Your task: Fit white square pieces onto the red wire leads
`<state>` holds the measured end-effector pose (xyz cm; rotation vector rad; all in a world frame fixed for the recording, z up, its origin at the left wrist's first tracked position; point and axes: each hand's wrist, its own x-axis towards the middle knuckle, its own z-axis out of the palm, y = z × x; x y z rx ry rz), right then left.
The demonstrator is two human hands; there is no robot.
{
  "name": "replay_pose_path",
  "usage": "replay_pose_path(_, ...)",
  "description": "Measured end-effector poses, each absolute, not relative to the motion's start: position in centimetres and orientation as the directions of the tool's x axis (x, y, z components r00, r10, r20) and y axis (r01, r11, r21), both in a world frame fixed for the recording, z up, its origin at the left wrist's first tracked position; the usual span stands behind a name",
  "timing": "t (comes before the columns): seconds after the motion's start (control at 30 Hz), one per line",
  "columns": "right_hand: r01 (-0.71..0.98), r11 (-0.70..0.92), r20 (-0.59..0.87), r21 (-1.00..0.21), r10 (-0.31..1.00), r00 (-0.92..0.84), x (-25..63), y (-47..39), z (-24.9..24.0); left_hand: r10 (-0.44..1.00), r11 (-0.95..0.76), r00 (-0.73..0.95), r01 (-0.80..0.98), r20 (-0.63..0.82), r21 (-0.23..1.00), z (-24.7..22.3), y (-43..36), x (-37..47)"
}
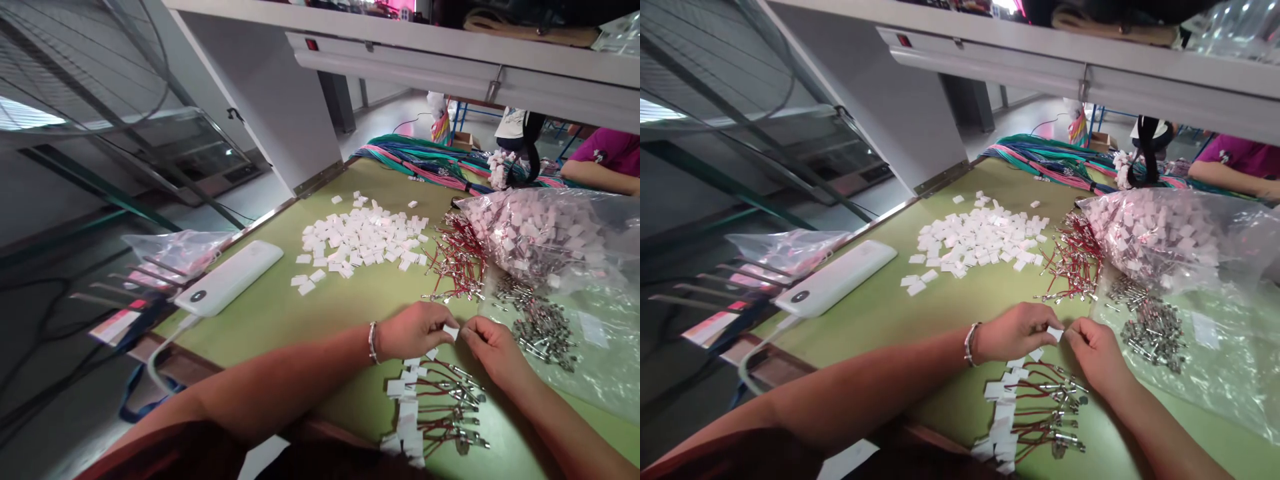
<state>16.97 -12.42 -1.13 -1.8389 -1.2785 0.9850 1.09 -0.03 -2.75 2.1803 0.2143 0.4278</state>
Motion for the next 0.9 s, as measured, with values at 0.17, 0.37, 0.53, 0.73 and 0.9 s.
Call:
replay_pose_path(0.17,0.406,-0.299,-0.229,-0.864,0.950,0.212,17.0,-12.4,-0.8,0.262,-0.580,0.944,-0.011,0.199,0.815,-2.2,0.3,1.2)
replay_pose_path(0.37,0.513,-0.236,-0.165,-0.825,0.970,0.182,16.8,-12.4,-0.9,0.360,-0.205,0.931,0.137,-0.056,0.969,-2.4,-0.3,1.1)
replay_pose_path(0.53,0.623,-0.211,-0.223,-0.754,0.973,0.059,16.2,-12.8,-0.5,0.166,-0.335,0.986,0.081,-0.025,0.939,-1.1,2.5,0.8)
replay_pose_path(0.73,0.864,0.012,-0.123,-0.503,0.989,-0.085,14.7,-14.0,0.1,0.621,-0.580,0.784,0.444,0.017,0.682,0.4,4.5,2.5)
replay_pose_path(0.9,0.906,-0.011,-0.083,-0.422,0.996,-0.027,16.4,-13.5,0.6,0.513,-0.788,0.858,0.488,-0.040,0.375,0.5,2.2,5.2)
